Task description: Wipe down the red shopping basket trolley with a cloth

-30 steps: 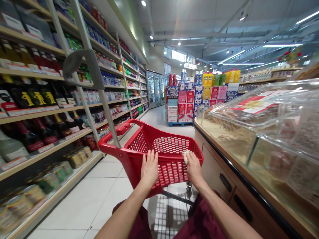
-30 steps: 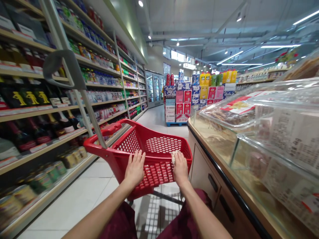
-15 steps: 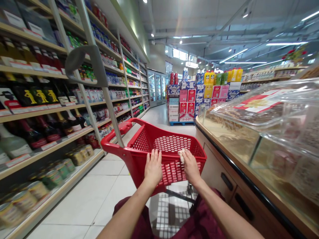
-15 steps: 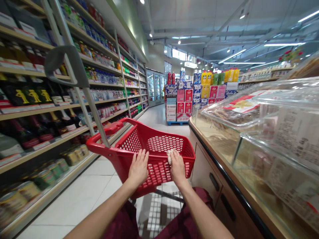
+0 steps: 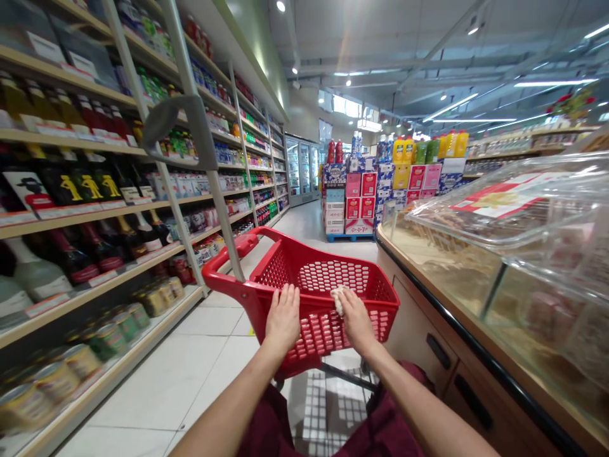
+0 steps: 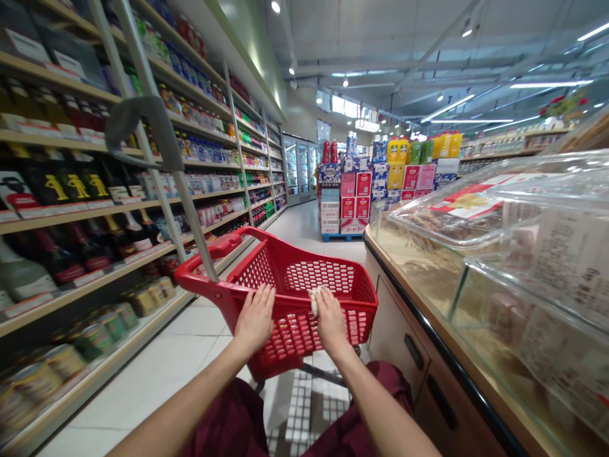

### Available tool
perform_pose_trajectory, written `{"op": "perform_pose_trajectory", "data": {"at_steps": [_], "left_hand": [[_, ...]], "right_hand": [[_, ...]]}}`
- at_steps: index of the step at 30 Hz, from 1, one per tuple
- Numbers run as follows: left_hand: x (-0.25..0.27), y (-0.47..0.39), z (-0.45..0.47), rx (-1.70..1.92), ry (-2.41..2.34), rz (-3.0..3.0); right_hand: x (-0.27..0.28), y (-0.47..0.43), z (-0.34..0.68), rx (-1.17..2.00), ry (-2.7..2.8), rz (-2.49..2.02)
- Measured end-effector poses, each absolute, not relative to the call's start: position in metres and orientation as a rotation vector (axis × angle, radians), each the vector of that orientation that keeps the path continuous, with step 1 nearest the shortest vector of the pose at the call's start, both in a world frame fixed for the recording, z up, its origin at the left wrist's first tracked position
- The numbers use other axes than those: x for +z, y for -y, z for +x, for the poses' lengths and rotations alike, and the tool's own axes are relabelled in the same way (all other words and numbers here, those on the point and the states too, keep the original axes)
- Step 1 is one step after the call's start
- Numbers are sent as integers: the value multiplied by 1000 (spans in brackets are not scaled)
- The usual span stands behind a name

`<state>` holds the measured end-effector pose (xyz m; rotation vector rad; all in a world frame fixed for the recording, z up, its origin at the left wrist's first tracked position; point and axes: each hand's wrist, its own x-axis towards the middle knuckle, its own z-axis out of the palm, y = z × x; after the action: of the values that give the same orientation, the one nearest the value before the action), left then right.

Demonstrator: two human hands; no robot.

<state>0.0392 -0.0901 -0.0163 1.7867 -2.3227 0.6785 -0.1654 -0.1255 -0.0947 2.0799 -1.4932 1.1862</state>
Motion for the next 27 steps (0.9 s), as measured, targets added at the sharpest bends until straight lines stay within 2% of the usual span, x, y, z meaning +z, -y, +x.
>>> {"op": "perform_pose_trajectory", "data": {"at_steps": [3,9,15,21,27], "left_hand": [[-15,87,39,659,2329,1818],[-16,84,27,652,2305,1839],[-15,83,23,654,2363,1746],[-9,83,41,652,2293,1752],[-6,80,38,636,2298,1696]], "right_hand": [[-96,125,-172,1178,1442,2121],[-101,128,-206,1238,1675,1863],[-92,127,-146,1196,1401,2132],[-91,123,-197,1266,1572,1983],[-76,118,-120,1275,1472,2139]]}}
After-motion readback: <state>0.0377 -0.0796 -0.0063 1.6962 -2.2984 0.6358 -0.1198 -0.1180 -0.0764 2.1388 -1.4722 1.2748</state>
